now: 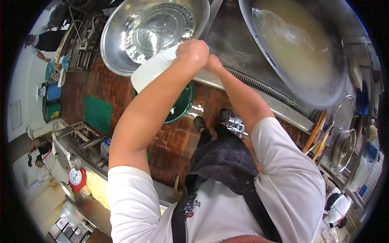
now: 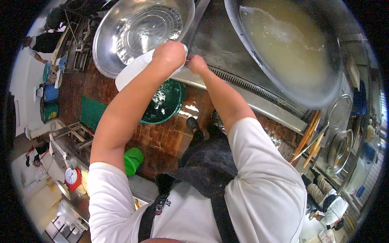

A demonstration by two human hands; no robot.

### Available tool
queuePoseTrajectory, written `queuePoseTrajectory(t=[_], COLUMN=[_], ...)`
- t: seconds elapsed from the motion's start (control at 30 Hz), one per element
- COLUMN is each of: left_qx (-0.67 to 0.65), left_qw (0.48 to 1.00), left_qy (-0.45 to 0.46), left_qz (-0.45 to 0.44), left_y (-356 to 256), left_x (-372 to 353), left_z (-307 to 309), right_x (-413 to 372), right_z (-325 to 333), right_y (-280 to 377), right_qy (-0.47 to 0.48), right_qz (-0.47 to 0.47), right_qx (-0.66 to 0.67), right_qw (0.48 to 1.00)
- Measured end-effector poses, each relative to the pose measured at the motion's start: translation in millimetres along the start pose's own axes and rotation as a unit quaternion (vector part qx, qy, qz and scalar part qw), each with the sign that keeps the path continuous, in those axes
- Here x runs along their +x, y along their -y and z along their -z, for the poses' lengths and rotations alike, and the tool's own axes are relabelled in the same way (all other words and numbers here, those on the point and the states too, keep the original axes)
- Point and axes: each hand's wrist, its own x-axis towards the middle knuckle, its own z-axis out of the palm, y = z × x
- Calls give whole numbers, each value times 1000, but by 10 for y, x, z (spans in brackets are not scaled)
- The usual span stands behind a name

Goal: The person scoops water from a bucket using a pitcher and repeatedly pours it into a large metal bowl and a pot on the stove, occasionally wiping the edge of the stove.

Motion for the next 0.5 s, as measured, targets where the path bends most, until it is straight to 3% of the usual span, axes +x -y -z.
queuePoseTrajectory(t=[0.1,0.2,0.3,0.4,0.5], left_qx=[2,-1,5,8,1], left_qw=[1000,1000,1000,1000,1000], left_qy=[7,5,8,17,12], left_qz=[-3,-7,0,16,21], left_y=[-27,-40,-60,-102,-108], left_x=[-30,4,-2,-10,8], left_z=[32,40,39,79,30], right_x=[204,-31,263,122,120], right_z=[-285,223,-288,-281,-336], right_y=[-345,71,-283,-209,-199], right_qy=[-52,7,49,-16,-32], right_qz=[90,-31,36,-8,33], right_qx=[-70,28,-55,82,29], right_qw=[992,999,997,997,999])
